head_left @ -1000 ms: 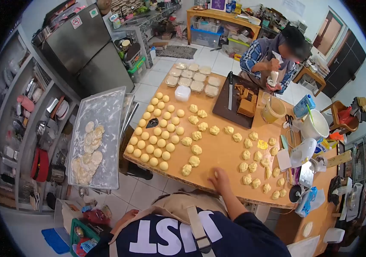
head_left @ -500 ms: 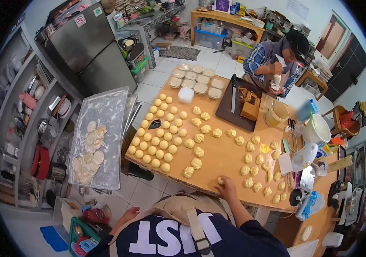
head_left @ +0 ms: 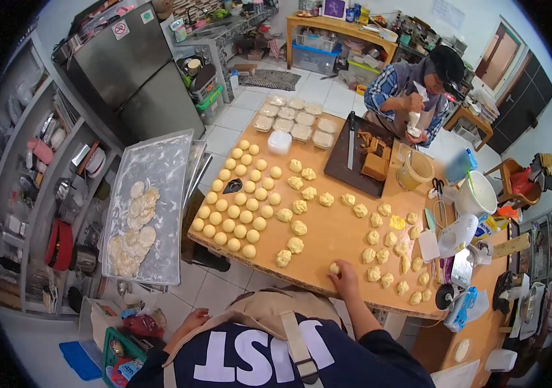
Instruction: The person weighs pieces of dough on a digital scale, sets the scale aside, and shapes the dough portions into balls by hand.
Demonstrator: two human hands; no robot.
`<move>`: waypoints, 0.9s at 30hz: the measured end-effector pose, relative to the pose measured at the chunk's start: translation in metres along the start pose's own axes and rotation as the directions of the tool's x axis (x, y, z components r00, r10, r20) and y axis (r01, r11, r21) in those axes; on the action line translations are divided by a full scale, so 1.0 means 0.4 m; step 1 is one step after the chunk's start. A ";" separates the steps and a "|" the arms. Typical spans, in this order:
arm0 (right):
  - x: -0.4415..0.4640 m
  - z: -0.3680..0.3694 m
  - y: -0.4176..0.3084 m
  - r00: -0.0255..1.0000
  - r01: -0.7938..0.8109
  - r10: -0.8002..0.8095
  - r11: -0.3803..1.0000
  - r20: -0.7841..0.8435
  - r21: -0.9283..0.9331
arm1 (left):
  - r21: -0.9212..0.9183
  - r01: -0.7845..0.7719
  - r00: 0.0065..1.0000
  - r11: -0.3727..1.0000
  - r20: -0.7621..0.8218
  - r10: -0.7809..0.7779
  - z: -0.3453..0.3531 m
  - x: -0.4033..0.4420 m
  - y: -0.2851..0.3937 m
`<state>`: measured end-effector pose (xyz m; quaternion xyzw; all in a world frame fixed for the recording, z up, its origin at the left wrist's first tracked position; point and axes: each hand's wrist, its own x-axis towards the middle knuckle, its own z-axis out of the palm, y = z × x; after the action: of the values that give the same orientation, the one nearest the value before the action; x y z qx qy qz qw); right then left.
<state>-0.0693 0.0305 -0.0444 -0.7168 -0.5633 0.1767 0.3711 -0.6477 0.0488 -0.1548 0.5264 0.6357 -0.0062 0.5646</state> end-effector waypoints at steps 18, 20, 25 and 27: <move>0.075 0.068 -0.061 0.996 0.076 -0.078 0.996 -0.043 -0.039 | 0.022 -0.034 0.995 0.999 0.089 0.032 -0.006 -0.012 -0.068; 0.032 0.071 -0.037 0.993 0.111 -0.109 0.993 0.046 -0.036 | 0.019 -0.044 0.996 0.999 0.073 0.043 -0.004 -0.008 -0.057; 0.016 0.003 -0.013 0.998 0.055 -0.055 0.998 -0.005 -0.025 | 0.006 -0.069 0.997 0.998 0.036 0.069 0.009 -0.003 -0.057; 0.056 0.018 -0.035 0.996 0.034 -0.043 0.992 -0.078 -0.118 | 0.015 -0.049 0.997 0.999 0.060 0.048 0.011 -0.010 -0.054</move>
<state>-0.0769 0.0552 -0.0352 -0.7328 -0.5710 0.1073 0.3543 -0.6600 0.0339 -0.1662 0.5457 0.6057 -0.0133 0.5789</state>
